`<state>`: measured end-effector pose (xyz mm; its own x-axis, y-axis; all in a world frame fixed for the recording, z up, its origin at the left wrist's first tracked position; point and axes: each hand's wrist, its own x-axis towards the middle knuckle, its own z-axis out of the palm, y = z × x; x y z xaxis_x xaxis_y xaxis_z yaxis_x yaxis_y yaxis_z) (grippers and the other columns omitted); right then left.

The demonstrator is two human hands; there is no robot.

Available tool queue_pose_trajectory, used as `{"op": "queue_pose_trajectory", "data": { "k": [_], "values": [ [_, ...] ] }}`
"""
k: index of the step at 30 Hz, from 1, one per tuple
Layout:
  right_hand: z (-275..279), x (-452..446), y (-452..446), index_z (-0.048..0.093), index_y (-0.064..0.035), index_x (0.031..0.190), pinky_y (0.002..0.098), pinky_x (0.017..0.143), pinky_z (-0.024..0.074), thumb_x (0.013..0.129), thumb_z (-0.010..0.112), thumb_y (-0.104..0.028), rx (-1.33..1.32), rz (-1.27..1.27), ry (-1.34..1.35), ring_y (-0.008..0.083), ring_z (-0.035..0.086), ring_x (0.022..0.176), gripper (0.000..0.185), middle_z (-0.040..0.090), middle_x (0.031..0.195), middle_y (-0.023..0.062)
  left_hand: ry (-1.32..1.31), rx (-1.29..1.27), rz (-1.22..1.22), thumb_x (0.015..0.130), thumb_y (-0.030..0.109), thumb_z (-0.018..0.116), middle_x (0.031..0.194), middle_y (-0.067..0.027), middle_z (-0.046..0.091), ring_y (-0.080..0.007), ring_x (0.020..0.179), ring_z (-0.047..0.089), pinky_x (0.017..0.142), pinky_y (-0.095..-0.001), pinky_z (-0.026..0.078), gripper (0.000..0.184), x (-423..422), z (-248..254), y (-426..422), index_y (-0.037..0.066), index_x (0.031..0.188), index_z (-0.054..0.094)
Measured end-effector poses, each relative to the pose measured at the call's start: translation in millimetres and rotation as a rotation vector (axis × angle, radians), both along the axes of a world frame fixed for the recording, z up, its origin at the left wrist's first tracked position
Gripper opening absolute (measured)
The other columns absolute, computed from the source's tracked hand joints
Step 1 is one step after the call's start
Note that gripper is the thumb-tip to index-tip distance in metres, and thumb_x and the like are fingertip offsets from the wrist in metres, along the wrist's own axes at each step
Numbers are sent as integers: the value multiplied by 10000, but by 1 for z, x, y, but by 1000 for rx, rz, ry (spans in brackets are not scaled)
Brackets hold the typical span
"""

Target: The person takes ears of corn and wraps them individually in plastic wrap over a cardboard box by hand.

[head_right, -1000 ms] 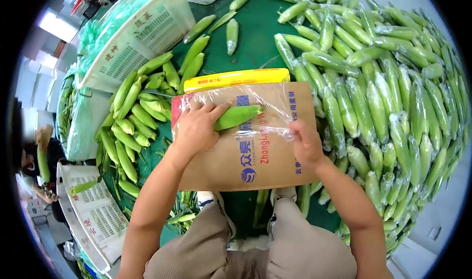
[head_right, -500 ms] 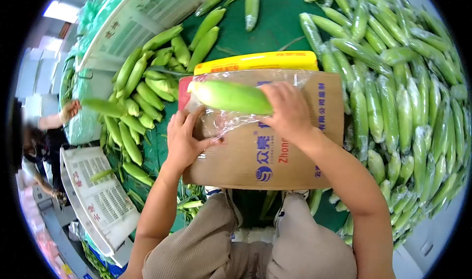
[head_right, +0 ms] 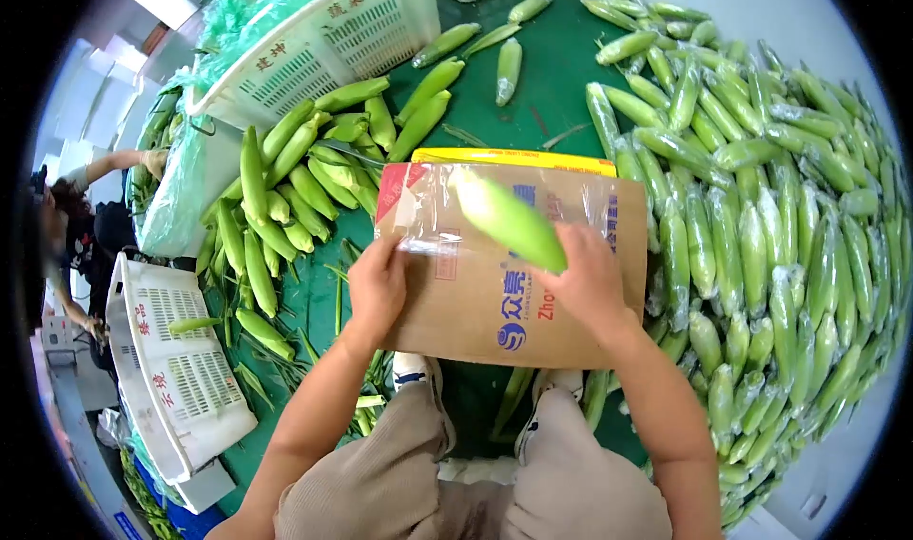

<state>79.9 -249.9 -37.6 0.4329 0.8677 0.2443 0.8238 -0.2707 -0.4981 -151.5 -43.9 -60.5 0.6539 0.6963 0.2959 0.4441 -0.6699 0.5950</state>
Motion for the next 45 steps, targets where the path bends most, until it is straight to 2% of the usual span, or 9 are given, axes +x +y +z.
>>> {"op": "queue_pose_trajectory", "data": {
  "k": [6, 8, 15, 18, 20, 26, 30, 37, 45],
  "values": [
    [20, 2, 10, 567, -55, 1135, 486, 880, 516, 755, 834, -270, -387, 613, 182, 383, 631, 998, 512, 634, 1025, 152, -445, -716, 24, 1073, 135, 542, 1317, -136, 693, -267, 1265, 636, 1093, -440, 468, 190, -23, 13, -55, -4, 1182, 610],
    [16, 2, 11, 575, -48, 1207, 483, 894, 508, 776, 830, -277, -359, 594, 131, 362, 617, 1029, 551, 645, 1049, 124, 139, -277, -514, 1043, 285, 592, 1447, -120, 622, -302, 1418, 504, 1211, -522, 310, 390, -3, 31, -59, 31, 1338, 563],
    [7, 25, 29, 545, -56, 1410, 430, 1003, 481, 769, 860, -393, 97, 127, -163, 328, 601, 1130, 789, 602, 1260, 144, 385, 269, -395, 978, 600, 544, 1577, -111, 491, -305, 1502, 392, 1218, -650, 210, 763, 106, 43, -7, 84, 1536, 469],
    [16, 40, 64, 547, -25, 1392, 440, 970, 505, 759, 875, -353, 9, 192, -238, 347, 607, 1136, 785, 601, 1260, 159, 275, 367, -64, 953, 429, 660, 1340, -141, 661, -327, 1415, 485, 1161, -616, 329, 486, 163, 34, 64, 70, 1279, 673],
    [13, 51, 88, 555, 0, 1355, 453, 932, 528, 758, 875, -335, -116, 202, -240, 362, 619, 1133, 756, 611, 1244, 171, 119, 68, -175, 921, 328, 700, 1345, -127, 655, -307, 1396, 509, 1167, -593, 341, 498, 160, 62, 78, 69, 1341, 630],
    [31, 75, 109, 624, 67, 1203, 474, 949, 538, 781, 831, -510, -539, 224, 431, 448, 650, 1118, 745, 671, 1245, 277, 245, 571, -483, 769, 135, 745, 1403, -106, 624, -285, 1342, 559, 1149, -525, 399, 688, 133, 42, 27, 84, 1431, 561],
    [55, 86, 90, 605, -26, 1398, 424, 1019, 505, 1003, 590, -574, -927, 452, 576, 396, 649, 1176, 675, 659, 1305, 252, 408, 231, -701, 689, 145, 775, 1041, -117, 688, -321, 1029, 654, 910, -482, 498, 538, 116, 55, 8, 109, 1207, 632],
    [-26, 54, 62, 380, -265, 1615, 624, 1269, 66, 1046, 460, -554, -288, 502, -292, 213, 223, 1588, 644, 326, 1693, -49, 683, -300, -986, 710, 326, 820, 984, -221, 718, -426, 963, 685, 911, -499, 522, 602, 89, 79, -25, 81, 1233, 647],
    [-33, 22, 43, 366, -135, 1606, 591, 1246, 209, 999, 542, -588, -229, 454, -213, 314, 298, 1545, 778, 394, 1633, 128, 1004, -1161, -1419, 814, 289, 815, 1373, -248, 554, -362, 1253, 568, 1064, -410, 459, 788, -28, 34, -100, 7, 1455, 456]
  ]
}}
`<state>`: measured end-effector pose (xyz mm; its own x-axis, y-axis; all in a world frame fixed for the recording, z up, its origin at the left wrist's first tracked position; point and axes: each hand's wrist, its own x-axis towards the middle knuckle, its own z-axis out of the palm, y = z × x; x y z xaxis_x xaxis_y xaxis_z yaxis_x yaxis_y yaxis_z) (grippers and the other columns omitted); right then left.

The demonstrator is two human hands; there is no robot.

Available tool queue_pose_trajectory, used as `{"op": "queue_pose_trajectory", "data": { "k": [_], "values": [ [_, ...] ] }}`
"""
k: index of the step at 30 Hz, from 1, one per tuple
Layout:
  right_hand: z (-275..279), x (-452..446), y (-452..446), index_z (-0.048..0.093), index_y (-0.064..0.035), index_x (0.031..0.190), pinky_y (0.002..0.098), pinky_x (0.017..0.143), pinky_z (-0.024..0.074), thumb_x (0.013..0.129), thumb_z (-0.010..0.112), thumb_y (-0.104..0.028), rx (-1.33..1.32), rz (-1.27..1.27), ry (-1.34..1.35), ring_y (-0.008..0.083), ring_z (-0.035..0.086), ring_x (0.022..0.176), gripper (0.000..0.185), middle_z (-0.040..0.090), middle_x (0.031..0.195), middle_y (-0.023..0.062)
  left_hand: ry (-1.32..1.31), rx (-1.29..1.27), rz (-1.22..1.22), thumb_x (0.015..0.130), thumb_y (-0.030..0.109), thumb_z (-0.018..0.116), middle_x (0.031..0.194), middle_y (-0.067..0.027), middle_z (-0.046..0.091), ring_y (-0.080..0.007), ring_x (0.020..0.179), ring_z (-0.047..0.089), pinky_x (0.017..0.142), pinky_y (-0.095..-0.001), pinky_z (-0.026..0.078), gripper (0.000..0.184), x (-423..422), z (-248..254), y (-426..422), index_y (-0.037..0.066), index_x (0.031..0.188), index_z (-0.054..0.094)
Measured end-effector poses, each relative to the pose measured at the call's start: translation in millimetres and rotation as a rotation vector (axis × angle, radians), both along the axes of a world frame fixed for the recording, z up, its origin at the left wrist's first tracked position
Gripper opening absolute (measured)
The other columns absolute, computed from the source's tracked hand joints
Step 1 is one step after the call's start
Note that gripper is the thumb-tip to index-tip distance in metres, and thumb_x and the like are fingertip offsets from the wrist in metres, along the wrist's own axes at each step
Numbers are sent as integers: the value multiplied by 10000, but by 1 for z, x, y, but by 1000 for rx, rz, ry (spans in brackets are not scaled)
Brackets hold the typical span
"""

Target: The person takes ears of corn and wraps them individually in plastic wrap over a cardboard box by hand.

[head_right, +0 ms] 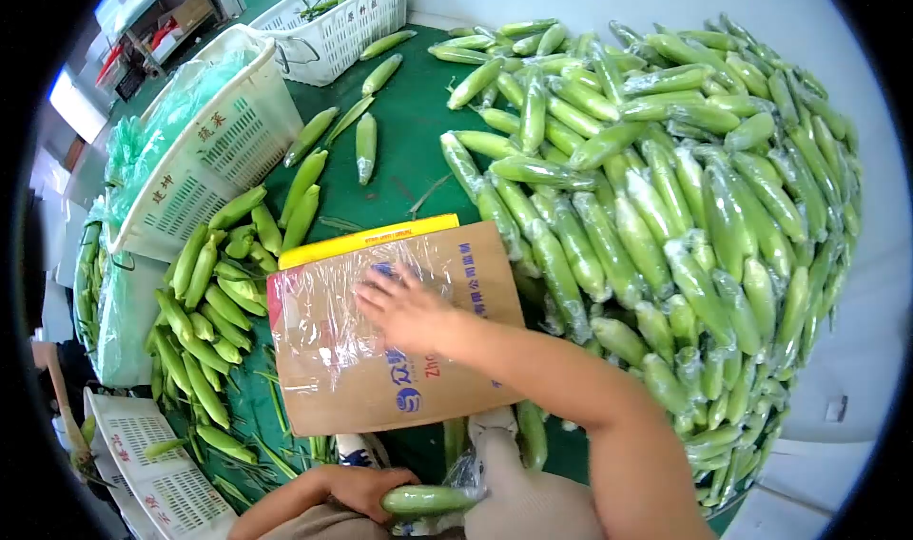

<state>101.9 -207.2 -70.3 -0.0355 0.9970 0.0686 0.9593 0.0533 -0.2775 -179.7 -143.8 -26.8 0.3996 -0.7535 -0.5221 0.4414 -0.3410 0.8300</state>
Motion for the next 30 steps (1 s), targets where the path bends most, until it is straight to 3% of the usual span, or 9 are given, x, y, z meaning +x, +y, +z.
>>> {"op": "queue_pose_trajectory", "data": {
  "k": [2, 8, 11, 18, 21, 24, 26, 28, 30],
  "values": [
    [61, -40, -27, 413, -57, 1552, 547, 1164, 373, 924, 651, -617, -164, 63, 228, 392, 460, 1419, 875, 484, 1524, 238, -84, 88, 102, 806, 253, 842, 1576, -257, 345, -358, 1434, 412, 1153, -397, 384, 901, -8, 19, 25, 1, 1535, 377],
    [37, -139, -91, 507, -40, 1414, 392, 979, 509, 888, 804, -424, -782, -12, 1349, 247, 636, 1156, 716, 665, 1250, 154, -231, 154, 1102, 826, 62, 794, 1161, -161, 711, -273, 1022, 714, 921, -368, 572, 641, -66, 51, 79, 10, 1407, 529],
    [41, -142, -76, 528, -27, 1423, 390, 1025, 497, 817, 868, -380, -477, -208, 1355, 288, 645, 1190, 779, 660, 1291, 182, -13, -237, 2354, 855, -81, 702, 1027, -149, 709, -251, 950, 729, 857, -383, 600, 550, -30, 71, 70, 46, 1368, 547],
    [33, -151, -21, 335, -85, 1549, 384, 905, 584, 852, 824, -71, -9, -467, 1708, 249, 583, 1260, 852, 576, 1320, 96, -658, -187, 2236, 808, 72, 765, 1196, -128, 603, -286, 978, 701, 849, -428, 602, 691, 66, 68, 57, 69, 1417, 438],
    [42, -115, -25, 503, -167, 1372, 243, 541, 431, 864, 757, 27, -613, -526, 2204, 94, 521, 667, 600, 556, 909, -9, -635, -568, 1806, 886, 70, 752, 1175, -104, 606, -240, 1022, 682, 896, -400, 574, 561, 87, 49, 87, 74, 1356, 446],
    [62, -67, -15, 572, -144, 1122, 238, 440, 313, 890, 719, -9, -419, -709, 2267, 56, 422, 545, 307, 483, 730, -64, -498, -128, 1722, 1013, 152, 644, 1247, -109, 634, -229, 1102, 645, 1016, -359, 500, 389, 123, 20, 132, 62, 1354, 481],
    [61, -8, -12, 583, -132, 980, 217, 395, 326, 902, 714, -42, -201, -869, 1875, 59, 433, 476, 177, 476, 669, -71, -632, 742, 1831, 1078, 246, 520, 1118, -92, 705, -235, 1020, 643, 940, -382, 482, 268, 112, 3, 191, 37, 1103, 685],
    [41, 72, -28, 587, -162, 878, 221, 392, 314, 983, 658, -179, 123, -1227, 1958, 57, 414, 487, 129, 477, 672, -79, -472, 609, 2552, 1044, 249, 540, 985, -89, 669, -185, 842, 602, 710, -341, 460, 239, 67, -88, 295, 51, 1099, 663],
    [35, 192, -51, 637, -116, 997, 198, 461, 338, 1067, 606, -263, 406, -930, 1989, 41, 428, 579, 166, 512, 740, -63, -149, 824, 2468, 1046, 289, 554, 965, -94, 654, -197, 788, 594, 645, -338, 457, 300, 20, -154, 360, 32, 1191, 606]
  ]
}}
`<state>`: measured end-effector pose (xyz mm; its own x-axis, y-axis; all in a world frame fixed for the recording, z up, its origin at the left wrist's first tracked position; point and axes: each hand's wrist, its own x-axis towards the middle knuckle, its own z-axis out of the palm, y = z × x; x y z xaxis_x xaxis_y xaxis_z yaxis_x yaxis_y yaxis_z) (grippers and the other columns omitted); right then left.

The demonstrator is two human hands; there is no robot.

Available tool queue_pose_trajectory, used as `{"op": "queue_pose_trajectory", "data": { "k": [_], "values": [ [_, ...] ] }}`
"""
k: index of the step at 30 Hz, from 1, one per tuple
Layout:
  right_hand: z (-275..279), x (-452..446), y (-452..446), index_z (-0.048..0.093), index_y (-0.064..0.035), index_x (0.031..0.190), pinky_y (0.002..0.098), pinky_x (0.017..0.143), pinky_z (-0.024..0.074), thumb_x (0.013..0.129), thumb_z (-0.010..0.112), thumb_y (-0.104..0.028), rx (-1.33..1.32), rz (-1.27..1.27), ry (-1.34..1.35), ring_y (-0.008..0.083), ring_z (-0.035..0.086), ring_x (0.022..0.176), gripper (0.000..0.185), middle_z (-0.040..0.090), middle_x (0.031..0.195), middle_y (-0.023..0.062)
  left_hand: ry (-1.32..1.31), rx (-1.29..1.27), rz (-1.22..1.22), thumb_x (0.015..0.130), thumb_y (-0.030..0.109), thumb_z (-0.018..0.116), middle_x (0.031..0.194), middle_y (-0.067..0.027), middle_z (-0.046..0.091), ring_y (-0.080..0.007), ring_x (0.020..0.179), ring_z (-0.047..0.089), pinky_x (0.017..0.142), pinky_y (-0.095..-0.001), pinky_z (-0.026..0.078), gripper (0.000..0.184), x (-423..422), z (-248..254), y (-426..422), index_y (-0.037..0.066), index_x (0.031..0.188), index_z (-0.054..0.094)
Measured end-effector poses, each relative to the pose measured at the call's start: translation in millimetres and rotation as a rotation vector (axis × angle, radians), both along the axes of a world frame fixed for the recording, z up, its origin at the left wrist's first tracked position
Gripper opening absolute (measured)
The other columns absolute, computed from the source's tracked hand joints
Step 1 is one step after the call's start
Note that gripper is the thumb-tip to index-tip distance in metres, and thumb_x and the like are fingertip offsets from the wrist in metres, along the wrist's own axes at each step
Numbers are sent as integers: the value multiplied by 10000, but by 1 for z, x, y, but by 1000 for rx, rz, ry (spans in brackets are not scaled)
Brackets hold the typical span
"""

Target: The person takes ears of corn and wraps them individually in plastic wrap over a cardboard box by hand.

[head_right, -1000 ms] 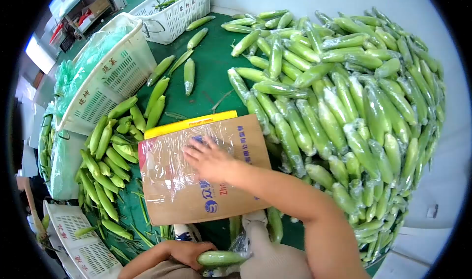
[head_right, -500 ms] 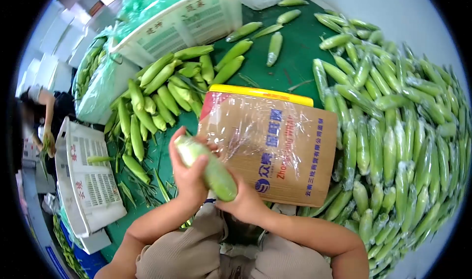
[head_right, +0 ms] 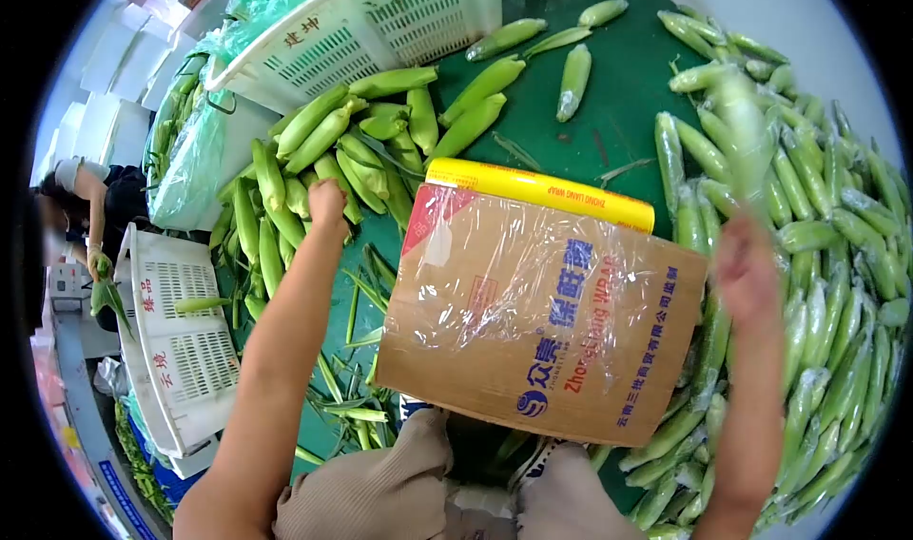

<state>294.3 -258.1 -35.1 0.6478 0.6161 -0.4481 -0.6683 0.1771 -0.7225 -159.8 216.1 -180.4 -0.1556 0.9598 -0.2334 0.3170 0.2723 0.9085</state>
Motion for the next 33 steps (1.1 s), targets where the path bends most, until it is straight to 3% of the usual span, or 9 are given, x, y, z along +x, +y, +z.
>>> {"op": "queue_pose_trajectory", "data": {
  "k": [3, 6, 11, 14, 21, 23, 26, 29, 33],
  "values": [
    [46, 94, 18, 641, -54, 1180, 215, 753, 497, 1074, 594, -271, -24, -423, -404, 81, 532, 717, 246, 649, 898, 3, 22, -137, -188, 1058, 370, 559, 997, -134, 683, -235, 779, 640, 694, -397, 502, 419, 7, -29, 17, -27, 1183, 610],
    [45, 33, 24, 544, -12, 1419, 259, 875, 508, 1072, 597, -245, -145, -366, -534, 102, 571, 820, 422, 677, 1051, 54, 24, -270, -218, 952, 527, 702, 976, -142, 685, -261, 744, 647, 659, -423, 530, 626, 24, -36, 29, -48, 1188, 631],
    [-8, -88, -38, 584, -113, 1421, 255, 797, 496, 863, 784, -137, -509, 436, -842, 86, 596, 925, 593, 616, 1040, -9, -614, -519, -10, 852, 422, 767, 869, -67, 678, -256, 794, 669, 744, -437, 580, 432, 6, 0, 16, 110, 1120, 632],
    [10, -119, -55, 555, -244, 1490, 397, 919, 479, 753, 872, -243, -571, 911, -1594, 282, 566, 984, 802, 589, 1050, 79, -941, -439, -137, 913, 321, 636, 1167, -147, 634, -322, 1054, 670, 911, -458, 577, 458, -3, 67, -87, 66, 1284, 553],
    [-31, -142, -37, 693, -188, 1257, 388, 803, 444, 854, 731, -186, -364, 897, -2024, 261, 571, 818, 405, 496, 794, 49, 328, 441, -1107, 784, 144, 733, 1237, -119, 665, -325, 1106, 663, 939, -405, 562, 696, 75, 187, -242, 146, 1457, 554],
    [-26, -160, -40, 693, -121, 1106, 387, 826, 484, 859, 634, -6, -266, 630, -1854, 270, 617, 828, 279, 584, 822, 48, 588, 711, -1360, 771, 139, 753, 1195, -85, 671, -294, 1114, 644, 932, -413, 552, 633, 98, 182, -258, 195, 1390, 631],
    [-33, -187, -59, 638, -47, 1151, 356, 876, 534, 937, 521, 122, -371, 101, -1136, 271, 690, 957, 297, 691, 1019, 146, 685, 684, -1393, 731, 181, 811, 1158, -75, 665, -331, 1099, 628, 948, -416, 542, 680, 108, 183, -257, 217, 1387, 636],
    [-16, -189, -23, 625, -41, 1201, 345, 864, 535, 991, 548, 40, -265, -50, -1142, 263, 690, 931, 237, 687, 1006, 153, 666, 638, -1472, 723, 171, 811, 1146, -70, 667, -330, 1103, 621, 952, -425, 539, 682, 118, 181, -253, 213, 1382, 639],
    [-10, -167, 36, 571, -89, 1356, 466, 1008, 479, 885, 795, -279, -481, 445, -1662, 328, 630, 1106, 555, 672, 1148, 147, 514, 615, -1597, 709, 142, 797, 1269, -119, 602, -346, 1158, 589, 995, -403, 512, 718, 126, 179, -232, 182, 1405, 623]
  ]
}}
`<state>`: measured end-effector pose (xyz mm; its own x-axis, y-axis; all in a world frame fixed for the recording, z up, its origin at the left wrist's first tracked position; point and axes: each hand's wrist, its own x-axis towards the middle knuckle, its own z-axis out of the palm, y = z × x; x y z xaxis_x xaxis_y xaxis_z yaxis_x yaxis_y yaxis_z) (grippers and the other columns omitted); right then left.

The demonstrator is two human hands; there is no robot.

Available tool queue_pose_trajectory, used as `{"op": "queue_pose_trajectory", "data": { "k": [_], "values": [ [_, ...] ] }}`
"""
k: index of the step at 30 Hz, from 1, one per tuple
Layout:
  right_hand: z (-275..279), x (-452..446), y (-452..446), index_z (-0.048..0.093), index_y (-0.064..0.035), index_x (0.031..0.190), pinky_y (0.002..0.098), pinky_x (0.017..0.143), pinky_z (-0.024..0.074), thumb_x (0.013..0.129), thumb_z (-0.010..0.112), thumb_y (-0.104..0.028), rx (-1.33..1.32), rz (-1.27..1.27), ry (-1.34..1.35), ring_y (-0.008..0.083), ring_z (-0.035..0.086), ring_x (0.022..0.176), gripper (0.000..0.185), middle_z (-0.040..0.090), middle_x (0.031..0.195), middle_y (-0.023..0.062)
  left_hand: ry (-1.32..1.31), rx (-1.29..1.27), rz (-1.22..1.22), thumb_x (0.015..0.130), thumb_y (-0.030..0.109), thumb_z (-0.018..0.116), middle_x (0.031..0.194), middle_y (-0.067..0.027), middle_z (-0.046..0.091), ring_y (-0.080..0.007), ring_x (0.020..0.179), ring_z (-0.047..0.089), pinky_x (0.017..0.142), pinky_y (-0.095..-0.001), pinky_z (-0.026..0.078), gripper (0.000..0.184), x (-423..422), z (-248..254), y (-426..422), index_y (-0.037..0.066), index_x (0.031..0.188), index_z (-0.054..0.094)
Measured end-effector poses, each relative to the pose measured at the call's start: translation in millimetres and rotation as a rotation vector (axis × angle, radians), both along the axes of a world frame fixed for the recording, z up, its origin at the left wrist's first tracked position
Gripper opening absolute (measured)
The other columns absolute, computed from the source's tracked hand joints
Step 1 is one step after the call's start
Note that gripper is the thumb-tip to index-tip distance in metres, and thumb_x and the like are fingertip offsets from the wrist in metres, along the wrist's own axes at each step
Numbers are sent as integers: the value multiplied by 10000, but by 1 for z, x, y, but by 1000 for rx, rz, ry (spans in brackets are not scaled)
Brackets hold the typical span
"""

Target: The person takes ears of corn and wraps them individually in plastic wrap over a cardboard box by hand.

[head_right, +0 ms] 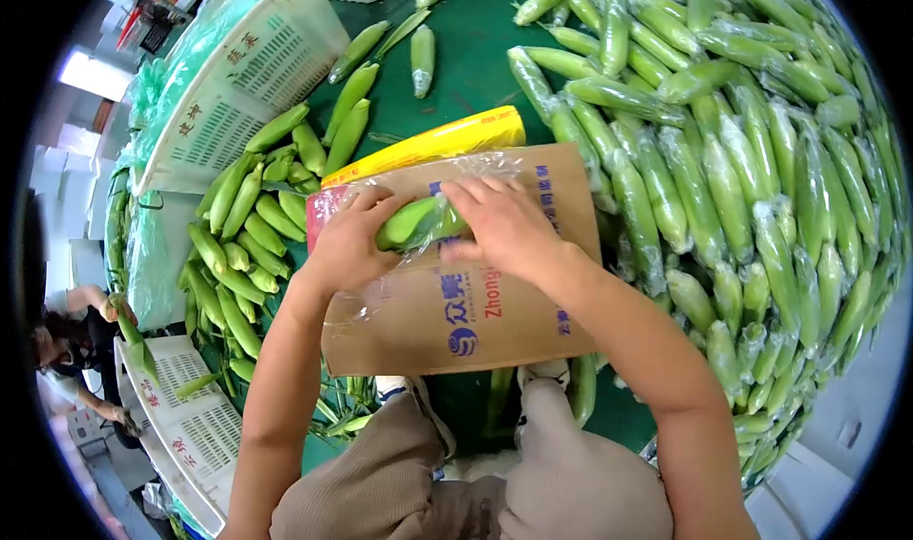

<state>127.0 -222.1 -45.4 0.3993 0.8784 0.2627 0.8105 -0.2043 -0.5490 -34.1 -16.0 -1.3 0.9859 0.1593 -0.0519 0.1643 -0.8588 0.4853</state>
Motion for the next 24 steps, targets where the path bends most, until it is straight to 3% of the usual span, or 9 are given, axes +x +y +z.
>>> {"op": "queue_pose_trajectory", "data": {
  "k": [1, 5, 8, 10, 11, 15, 19, 21, 24],
  "values": [
    [-6, 2, 12, 543, -99, 1394, 478, 1018, 467, 849, 822, -323, -33, 51, -110, 333, 618, 1130, 652, 668, 1168, 141, 39, -57, -34, 678, 266, 897, 1318, -175, 558, -391, 1246, 546, 1077, -453, 464, 796, -2, -3, 10, 65, 1380, 579],
    [-13, 8, 33, 437, -117, 1493, 488, 1023, 447, 747, 889, -409, -126, 103, -140, 360, 592, 1152, 920, 656, 1196, 127, -289, 78, 420, 471, 400, 1011, 1278, -210, 544, -425, 1249, 512, 1065, -489, 441, 1043, -65, -13, 10, 17, 1305, 517],
    [-34, 3, 29, 480, -115, 1453, 474, 985, 462, 733, 897, -390, 68, 58, -186, 347, 600, 1120, 877, 660, 1168, 124, -72, 129, 550, 588, 439, 971, 1162, -152, 602, -349, 1072, 586, 897, -441, 500, 922, -90, -32, -10, 79, 1345, 587],
    [-23, -1, 26, 530, -108, 1405, 468, 947, 475, 729, 899, -380, 23, 64, -231, 332, 606, 1094, 816, 669, 1174, 112, -242, 276, 454, 819, 223, 826, 916, -112, 725, -330, 791, 678, 689, -425, 529, 354, -92, -47, 1, 96, 1139, 740],
    [-18, -4, 22, 541, -103, 1401, 462, 946, 474, 726, 902, -393, -19, 68, -231, 337, 605, 1093, 819, 668, 1193, 112, -232, 241, 506, 851, 160, 790, 906, -126, 725, -323, 776, 679, 705, -416, 539, 287, -95, -53, 4, 89, 1125, 742],
    [16, -12, -3, 624, -62, 1275, 454, 883, 508, 727, 893, -409, -129, 116, -127, 354, 643, 1031, 703, 688, 1128, 137, -467, 24, 735, 922, 40, 717, 947, -141, 737, -247, 862, 734, 742, -358, 558, 198, -112, -54, -6, 66, 1118, 732],
    [26, -29, -26, 645, -47, 1264, 468, 858, 533, 743, 871, -449, -425, 351, 234, 387, 671, 1009, 696, 702, 1099, 183, -803, -558, 752, 986, -138, 490, 1179, -166, 715, -230, 1034, 718, 976, -361, 553, 193, -128, -48, -56, -42, 1129, 577],
    [21, -39, -34, 639, -101, 1242, 483, 824, 540, 760, 845, -475, -563, 417, 363, 378, 674, 1017, 645, 705, 1091, 177, -483, -289, 498, 990, 71, 630, 1328, -192, 645, -312, 1212, 642, 1075, -458, 481, 295, -129, -41, -74, -16, 1265, 568],
    [24, -39, -32, 640, -96, 1213, 480, 829, 525, 783, 833, -490, -313, 375, 57, 369, 662, 1005, 615, 699, 1072, 159, -261, 44, 225, 979, 364, 656, 1327, -190, 620, -365, 1290, 562, 1110, -518, 414, 521, -114, -19, -83, 14, 1355, 568]
  ]
}}
